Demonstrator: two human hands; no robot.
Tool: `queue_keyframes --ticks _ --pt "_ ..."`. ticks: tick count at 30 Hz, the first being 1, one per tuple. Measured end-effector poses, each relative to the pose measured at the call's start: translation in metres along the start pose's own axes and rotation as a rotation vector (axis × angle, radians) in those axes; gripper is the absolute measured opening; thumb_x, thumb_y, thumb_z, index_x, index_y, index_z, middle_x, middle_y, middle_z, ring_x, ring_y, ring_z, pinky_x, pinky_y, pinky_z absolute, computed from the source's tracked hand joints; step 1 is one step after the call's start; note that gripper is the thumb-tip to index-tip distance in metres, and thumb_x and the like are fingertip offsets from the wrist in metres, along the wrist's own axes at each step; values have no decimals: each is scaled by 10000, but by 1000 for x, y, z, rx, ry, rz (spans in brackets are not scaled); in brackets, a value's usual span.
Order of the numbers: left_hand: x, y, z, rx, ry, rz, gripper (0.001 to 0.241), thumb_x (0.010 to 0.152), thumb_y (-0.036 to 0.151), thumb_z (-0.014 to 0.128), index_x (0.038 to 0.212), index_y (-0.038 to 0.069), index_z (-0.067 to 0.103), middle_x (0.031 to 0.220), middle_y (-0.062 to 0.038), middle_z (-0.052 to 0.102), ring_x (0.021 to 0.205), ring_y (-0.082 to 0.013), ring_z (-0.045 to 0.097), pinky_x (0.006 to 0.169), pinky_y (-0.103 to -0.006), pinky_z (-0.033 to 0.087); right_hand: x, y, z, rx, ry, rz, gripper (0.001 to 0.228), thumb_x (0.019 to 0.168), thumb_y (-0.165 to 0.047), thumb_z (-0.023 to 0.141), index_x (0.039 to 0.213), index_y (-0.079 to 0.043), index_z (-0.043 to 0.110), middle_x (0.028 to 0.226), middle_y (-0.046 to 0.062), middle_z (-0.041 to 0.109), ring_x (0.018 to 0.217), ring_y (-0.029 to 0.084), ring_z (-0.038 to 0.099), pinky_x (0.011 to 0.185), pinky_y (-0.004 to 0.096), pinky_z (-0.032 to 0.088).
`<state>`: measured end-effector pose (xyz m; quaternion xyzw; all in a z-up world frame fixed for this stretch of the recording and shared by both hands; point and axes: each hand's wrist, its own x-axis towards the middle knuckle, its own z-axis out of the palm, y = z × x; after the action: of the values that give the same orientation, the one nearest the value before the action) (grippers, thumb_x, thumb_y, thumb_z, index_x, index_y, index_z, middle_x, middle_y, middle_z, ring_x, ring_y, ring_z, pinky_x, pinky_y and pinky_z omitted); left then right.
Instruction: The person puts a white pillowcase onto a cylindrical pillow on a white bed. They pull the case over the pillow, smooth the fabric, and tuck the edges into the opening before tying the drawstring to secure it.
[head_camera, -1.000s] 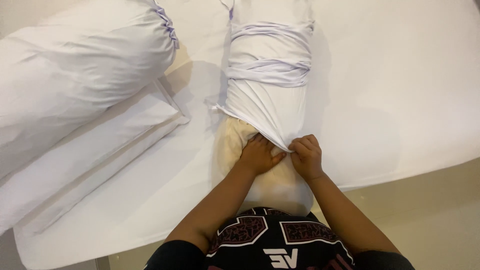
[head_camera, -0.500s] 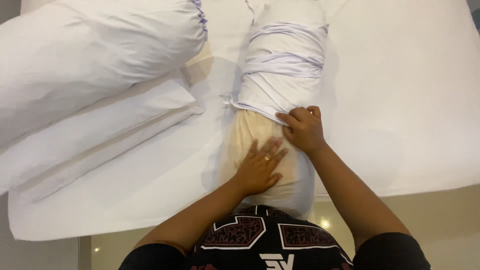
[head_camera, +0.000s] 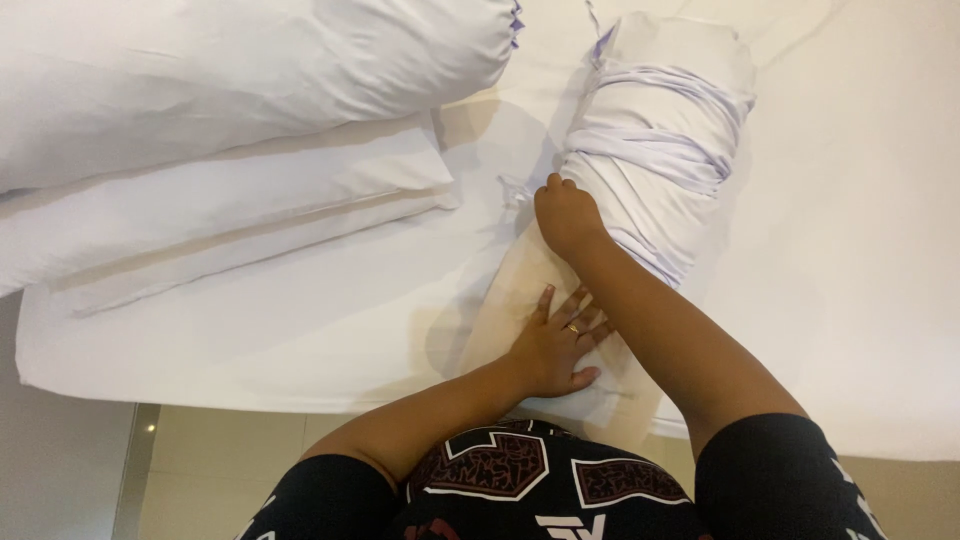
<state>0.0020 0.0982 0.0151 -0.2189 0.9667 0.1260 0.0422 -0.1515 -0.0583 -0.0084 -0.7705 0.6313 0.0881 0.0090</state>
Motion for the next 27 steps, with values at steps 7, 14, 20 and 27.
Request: queue_keyframes --ticks 7,14,20,27 --pt "12 -3 -34 -12 -41 17 703 924 600 357 1449 184 568 1486 -121 574 1508 -358 358 1242 -711 17 47 -19 39 -109 -100 -44 120 906 -133 657 920 -74 760 898 110 664 847 256 661 657 404 552" --pt "34 -21 -6 -388 39 -7 279 876 498 486 874 219 502 762 46 488 813 -164 456 828 -402 291 -19 -119 30 -3 -242 -360 136 924 -93 630 906 -50 758 888 106 702 856 232 684 689 365 589" --pt "19 -19 -2 -433 173 79 368 943 452 459 1151 148 454 1123 -68 417 1112 -266 391 1007 -446 268 -47 -109 15 -40 -231 -402 98 900 -64 648 883 -38 741 844 112 666 777 218 650 623 330 536" --pt "3 -11 -1 -434 290 214 533 1009 406 432 1427 78 405 1483 -183 345 1412 -369 326 1186 -489 244 -77 -78 6 185 48 -236 110 904 -63 650 968 -25 731 928 108 650 936 270 660 744 375 539"
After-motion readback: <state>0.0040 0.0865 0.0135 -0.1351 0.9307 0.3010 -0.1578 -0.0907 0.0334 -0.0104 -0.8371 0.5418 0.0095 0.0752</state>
